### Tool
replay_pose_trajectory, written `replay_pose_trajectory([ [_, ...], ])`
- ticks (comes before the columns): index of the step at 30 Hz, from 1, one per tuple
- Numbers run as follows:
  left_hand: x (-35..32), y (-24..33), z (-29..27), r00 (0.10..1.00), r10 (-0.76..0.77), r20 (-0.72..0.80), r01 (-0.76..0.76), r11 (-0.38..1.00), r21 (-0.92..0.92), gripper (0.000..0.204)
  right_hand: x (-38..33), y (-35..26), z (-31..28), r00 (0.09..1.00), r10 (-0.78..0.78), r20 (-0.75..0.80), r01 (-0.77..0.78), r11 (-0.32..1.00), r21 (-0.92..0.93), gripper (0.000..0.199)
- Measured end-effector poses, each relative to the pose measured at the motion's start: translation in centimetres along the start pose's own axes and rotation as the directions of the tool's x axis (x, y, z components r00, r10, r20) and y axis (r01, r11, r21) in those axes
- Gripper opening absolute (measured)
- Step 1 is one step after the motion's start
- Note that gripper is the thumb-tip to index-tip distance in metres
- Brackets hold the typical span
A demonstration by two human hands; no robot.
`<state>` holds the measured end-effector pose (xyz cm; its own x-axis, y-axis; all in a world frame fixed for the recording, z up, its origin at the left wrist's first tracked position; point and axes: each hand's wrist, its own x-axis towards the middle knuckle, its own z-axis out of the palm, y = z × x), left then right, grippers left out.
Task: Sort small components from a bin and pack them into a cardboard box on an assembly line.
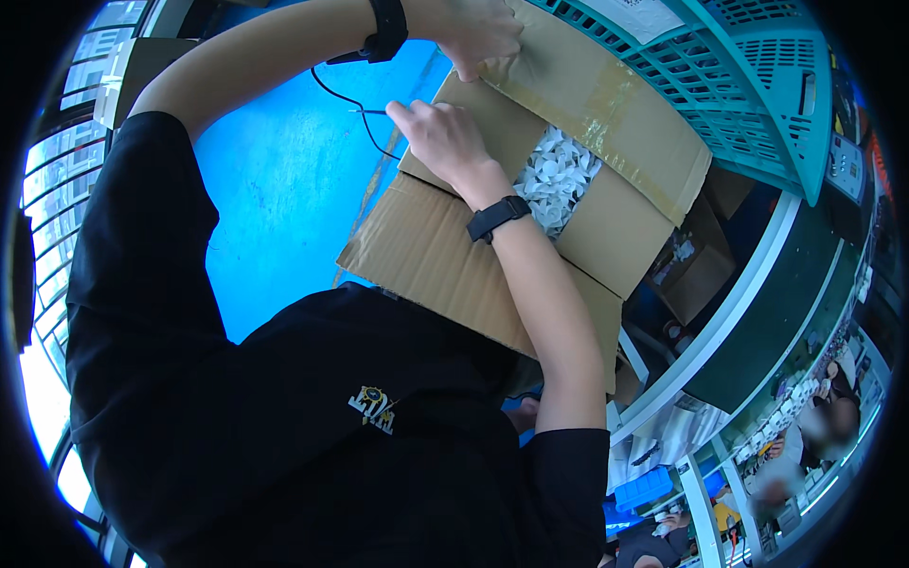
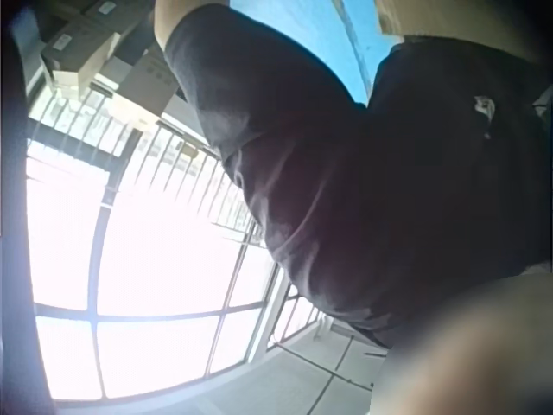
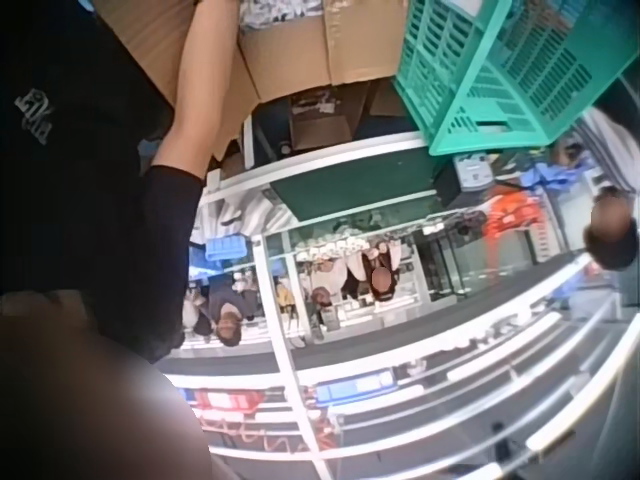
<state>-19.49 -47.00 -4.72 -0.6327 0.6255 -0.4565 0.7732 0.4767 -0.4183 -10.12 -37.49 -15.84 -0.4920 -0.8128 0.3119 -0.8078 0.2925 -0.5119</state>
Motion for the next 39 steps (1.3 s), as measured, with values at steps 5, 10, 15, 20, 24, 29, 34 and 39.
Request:
replay_pose_trajectory([
  [5,0.4,-2.1,1.6,0.982,0.175,-0.071,-0.188,0.933,-0.306,0.036,-1.8,-0.8,-2.6,0.959,0.247,0.135,-0.243,0.969,-0.044,0.011],
  [10,0.7,-3.6,1.1,0.990,0.137,-0.040,-0.141,0.903,-0.406,0.038,-3.0,0.5,-1.9,0.940,0.327,0.094,-0.335,0.939,0.083,0.015],
  [15,0.8,-5.7,-0.6,0.978,0.196,0.078,-0.111,0.794,-0.598,0.047,-3.2,0.8,-2.6,0.901,0.418,0.113,-0.426,0.903,0.061,0.016],
  [20,0.9,-8.0,-0.8,0.956,0.260,0.134,-0.094,0.706,-0.701,0.055,-5.4,0.7,-5.2,0.830,0.528,0.179,-0.546,0.835,0.068,0.018],
  [24,0.9,-9.7,5.2,0.993,-0.010,-0.115,-0.111,0.191,-0.975,0.063,-9.3,-0.5,-9.2,0.730,0.602,0.323,-0.639,0.769,0.008,0.019],
  [29,0.5,-6.7,6.5,0.933,-0.348,0.090,-0.005,-0.262,-0.965,0.042,-15.4,-3.9,-15.0,0.630,0.720,0.292,-0.768,0.633,0.095,0.021],
  [34,2.7,-2.4,12.4,0.764,-0.643,-0.050,-0.266,-0.244,-0.932,0.049,-21.1,-6.0,-15.3,0.522,0.850,0.070,-0.779,0.441,0.446,0.022],
  [39,3.3,5.9,6.7,0.467,-0.814,0.345,-0.422,-0.549,-0.721,0.044,-26.1,-6.0,-13.3,0.229,0.973,-0.010,-0.582,0.145,0.800,0.022],
])
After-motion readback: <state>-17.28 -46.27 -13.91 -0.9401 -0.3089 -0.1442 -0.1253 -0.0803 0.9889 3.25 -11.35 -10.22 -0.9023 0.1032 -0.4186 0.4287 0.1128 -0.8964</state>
